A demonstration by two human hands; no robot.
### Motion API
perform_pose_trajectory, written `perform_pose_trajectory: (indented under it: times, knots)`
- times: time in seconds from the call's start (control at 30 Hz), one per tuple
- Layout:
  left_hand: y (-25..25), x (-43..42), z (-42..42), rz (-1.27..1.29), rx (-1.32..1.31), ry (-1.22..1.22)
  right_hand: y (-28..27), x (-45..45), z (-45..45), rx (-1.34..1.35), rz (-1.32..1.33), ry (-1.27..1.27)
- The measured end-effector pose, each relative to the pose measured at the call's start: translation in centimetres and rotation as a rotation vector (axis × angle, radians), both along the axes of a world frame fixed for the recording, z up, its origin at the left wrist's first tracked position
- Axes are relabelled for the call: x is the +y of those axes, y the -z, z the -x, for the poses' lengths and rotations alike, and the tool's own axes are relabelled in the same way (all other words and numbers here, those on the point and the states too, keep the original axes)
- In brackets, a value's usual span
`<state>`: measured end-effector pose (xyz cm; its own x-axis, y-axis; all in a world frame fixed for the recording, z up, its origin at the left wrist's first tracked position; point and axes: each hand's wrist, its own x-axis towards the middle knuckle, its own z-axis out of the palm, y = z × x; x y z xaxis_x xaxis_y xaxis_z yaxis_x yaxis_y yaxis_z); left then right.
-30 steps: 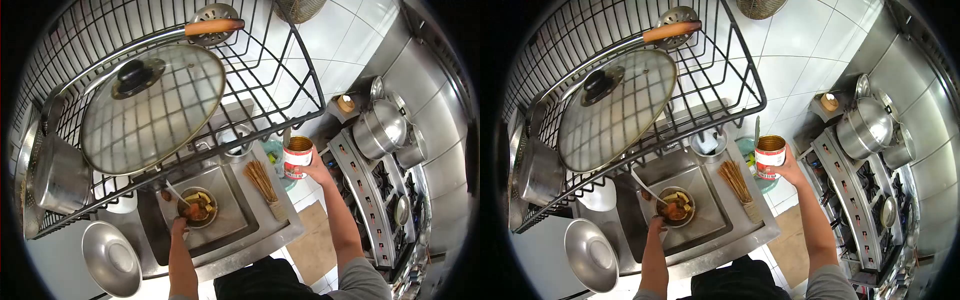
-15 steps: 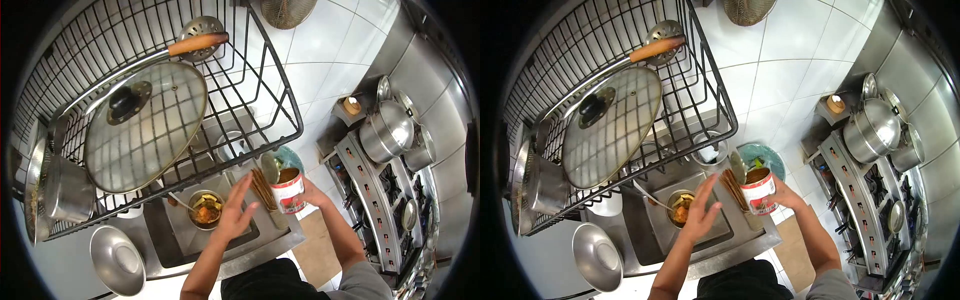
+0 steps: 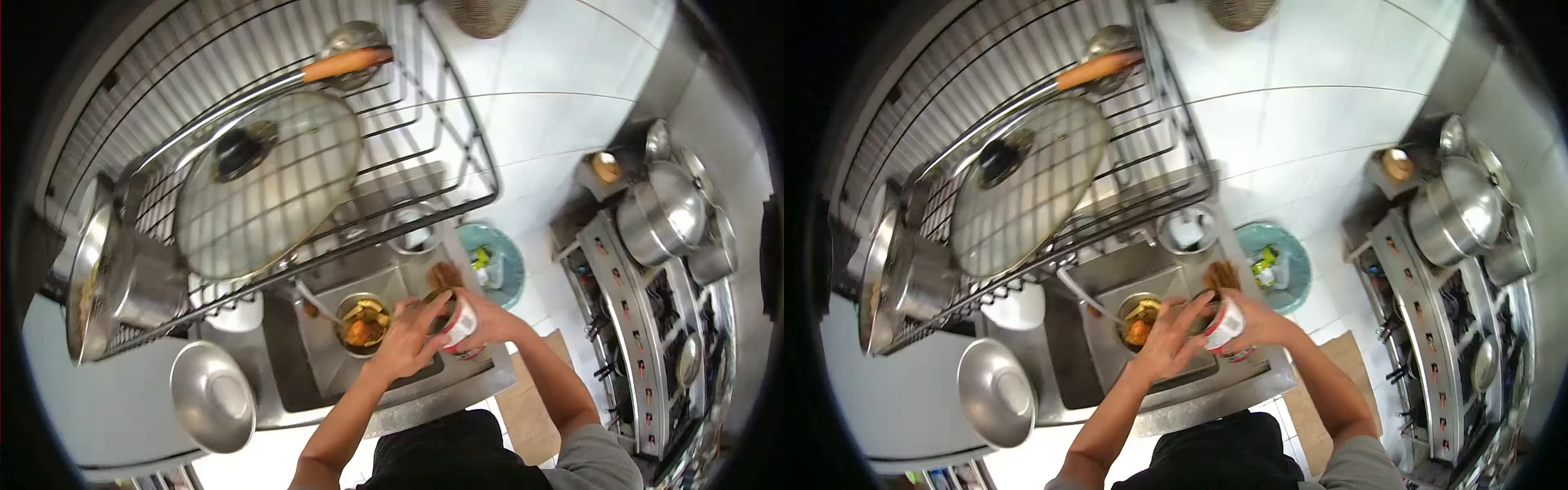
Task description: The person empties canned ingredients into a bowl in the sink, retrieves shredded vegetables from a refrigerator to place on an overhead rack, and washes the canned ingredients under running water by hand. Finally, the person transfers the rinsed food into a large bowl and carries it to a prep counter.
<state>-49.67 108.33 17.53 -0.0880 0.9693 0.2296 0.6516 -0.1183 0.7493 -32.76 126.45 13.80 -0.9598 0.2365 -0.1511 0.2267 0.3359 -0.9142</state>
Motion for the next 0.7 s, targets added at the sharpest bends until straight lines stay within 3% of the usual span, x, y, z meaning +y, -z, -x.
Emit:
perform_pose_trajectory:
  times: [0.03,0.07,0.13,0.2,0.27,0.37,0.43,0.53,0.57,0.6,0.63,0.67,0.7]
  knots:
    - [0.4,-1.0,0.5,0.015,0.009,-0.038,-0.2,-0.1,-0.2,-0.002,-0.057,0.041]
    - [1.3,-1.5,1.1,-0.094,-0.110,-0.108,-0.7,0.3,-0.3,-0.006,0.161,0.083]
    - [2.2,-2.8,2.1,-0.204,-0.261,-0.315,-2.6,1.4,-1.0,0.235,0.298,0.237]
    - [4.5,-5.2,3.7,-0.100,-0.500,-0.630,-5.3,3.4,-2.7,0.338,0.193,0.415]
    - [8.6,-7.3,8.2,-0.069,-0.811,-0.718,-6.8,5.3,-4.4,0.429,0.035,0.626]
    - [15.4,-7.8,12.7,0.020,-0.817,-0.815,-7.4,7.8,-4.7,0.496,-0.170,0.784]
    - [16.3,-6.2,13.9,0.031,-0.989,-0.671,-2.9,10.1,-3.9,0.513,-0.229,0.790]
    - [15.2,-2.4,14.2,0.036,-1.212,-0.572,13.1,14.4,-6.6,0.045,-0.378,0.852]
    - [16.9,-1.9,15.3,0.033,-1.276,-0.495,13.8,12.4,-6.7,0.018,-0.394,0.894]
    - [18.4,-2.2,16.2,0.016,-1.272,-0.514,14.2,10.1,-7.0,-0.009,-0.412,0.937]
    - [20.4,-3.1,16.8,0.030,-1.062,-0.651,9.8,5.6,-5.8,-0.021,-0.346,0.959]
    - [23.5,-3.6,17.9,0.047,-0.844,-0.772,9.3,3.2,-6.3,0.044,-0.439,0.921]
    - [37.5,-6.8,24.7,0.197,-0.091,-0.662,8.5,0.7,-6.4,0.075,-0.452,0.909]
